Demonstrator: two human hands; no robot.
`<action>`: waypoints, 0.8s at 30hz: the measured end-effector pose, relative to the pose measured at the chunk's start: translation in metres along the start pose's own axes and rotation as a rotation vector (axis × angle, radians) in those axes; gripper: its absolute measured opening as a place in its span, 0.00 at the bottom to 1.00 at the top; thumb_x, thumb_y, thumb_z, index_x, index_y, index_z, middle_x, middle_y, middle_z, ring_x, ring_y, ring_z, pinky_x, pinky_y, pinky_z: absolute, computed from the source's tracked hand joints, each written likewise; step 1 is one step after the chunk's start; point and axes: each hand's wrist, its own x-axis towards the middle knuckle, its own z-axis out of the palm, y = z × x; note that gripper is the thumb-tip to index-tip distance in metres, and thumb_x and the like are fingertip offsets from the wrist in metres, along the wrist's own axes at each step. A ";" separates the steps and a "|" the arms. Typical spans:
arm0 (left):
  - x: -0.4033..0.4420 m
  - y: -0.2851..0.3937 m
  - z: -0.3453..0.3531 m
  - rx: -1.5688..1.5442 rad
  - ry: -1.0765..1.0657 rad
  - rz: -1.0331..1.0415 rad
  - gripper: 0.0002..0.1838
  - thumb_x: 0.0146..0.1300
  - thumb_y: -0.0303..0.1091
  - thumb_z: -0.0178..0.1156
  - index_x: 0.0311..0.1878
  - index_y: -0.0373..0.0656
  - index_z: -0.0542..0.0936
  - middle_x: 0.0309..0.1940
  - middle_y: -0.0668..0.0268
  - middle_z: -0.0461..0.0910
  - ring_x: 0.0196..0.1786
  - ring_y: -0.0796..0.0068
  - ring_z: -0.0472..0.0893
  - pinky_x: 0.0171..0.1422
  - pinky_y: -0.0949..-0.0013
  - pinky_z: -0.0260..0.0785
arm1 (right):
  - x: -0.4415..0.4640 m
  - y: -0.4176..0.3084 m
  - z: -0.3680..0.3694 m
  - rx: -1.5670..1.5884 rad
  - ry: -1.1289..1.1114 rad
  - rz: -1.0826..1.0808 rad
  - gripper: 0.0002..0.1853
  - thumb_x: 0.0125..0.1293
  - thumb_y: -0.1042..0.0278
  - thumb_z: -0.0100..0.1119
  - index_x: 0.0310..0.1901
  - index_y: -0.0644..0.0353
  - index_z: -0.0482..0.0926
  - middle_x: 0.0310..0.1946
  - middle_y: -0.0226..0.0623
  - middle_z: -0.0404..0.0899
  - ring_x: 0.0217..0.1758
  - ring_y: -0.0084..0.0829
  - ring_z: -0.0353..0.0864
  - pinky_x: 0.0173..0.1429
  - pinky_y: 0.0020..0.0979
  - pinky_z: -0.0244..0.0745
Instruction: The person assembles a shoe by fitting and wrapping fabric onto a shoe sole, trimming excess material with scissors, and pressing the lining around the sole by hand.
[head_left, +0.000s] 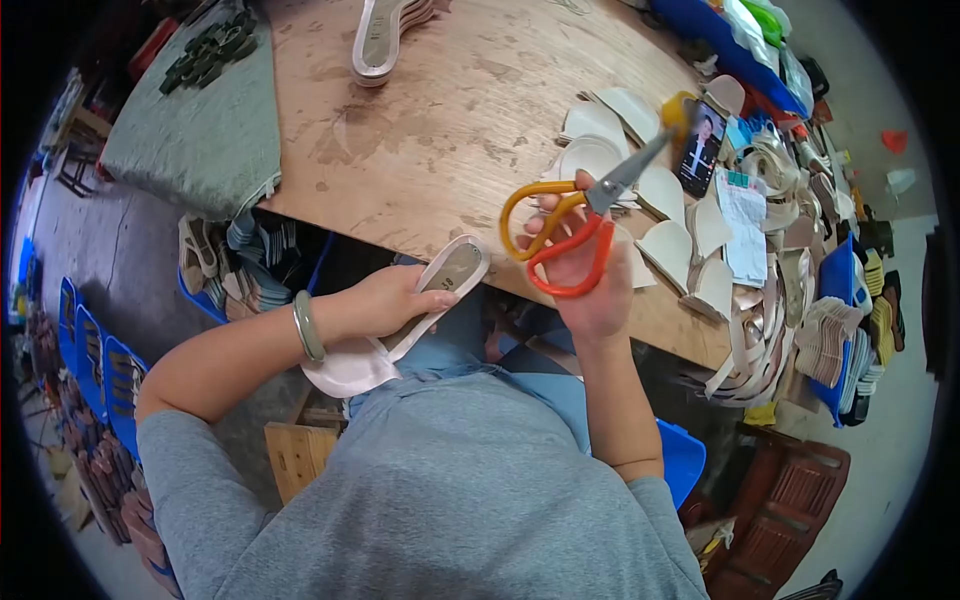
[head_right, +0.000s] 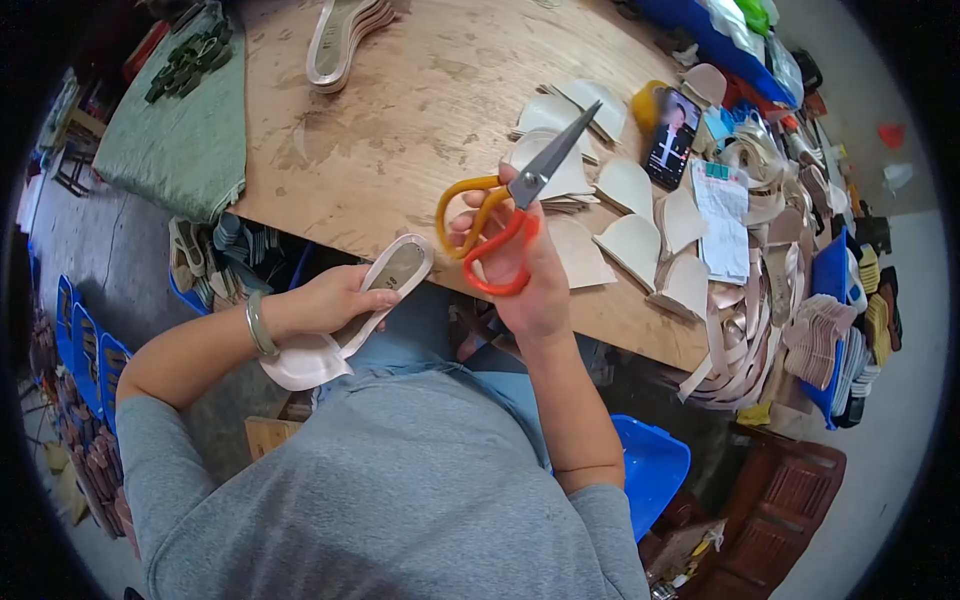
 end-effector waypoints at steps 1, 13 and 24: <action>0.000 0.001 0.001 0.040 -0.008 -0.008 0.15 0.72 0.45 0.56 0.39 0.40 0.78 0.28 0.67 0.81 0.26 0.75 0.77 0.34 0.73 0.71 | -0.001 0.001 0.005 0.024 0.019 0.023 0.29 0.67 0.76 0.48 0.71 0.56 0.62 0.58 0.50 0.72 0.49 0.37 0.77 0.55 0.35 0.74; 0.006 0.002 -0.003 0.066 -0.030 -0.006 0.17 0.72 0.46 0.55 0.39 0.40 0.79 0.28 0.66 0.82 0.27 0.75 0.77 0.35 0.73 0.70 | -0.014 0.020 0.022 -1.389 -0.027 -0.112 0.24 0.74 0.75 0.44 0.70 0.62 0.58 0.52 0.48 0.77 0.44 0.35 0.81 0.52 0.31 0.79; 0.003 0.009 -0.012 -0.010 -0.113 -0.047 0.14 0.71 0.44 0.56 0.39 0.41 0.78 0.27 0.67 0.81 0.26 0.78 0.76 0.32 0.76 0.68 | -0.002 0.021 0.027 -1.162 -0.048 -0.211 0.20 0.75 0.76 0.46 0.66 0.65 0.61 0.51 0.48 0.79 0.46 0.36 0.83 0.52 0.30 0.78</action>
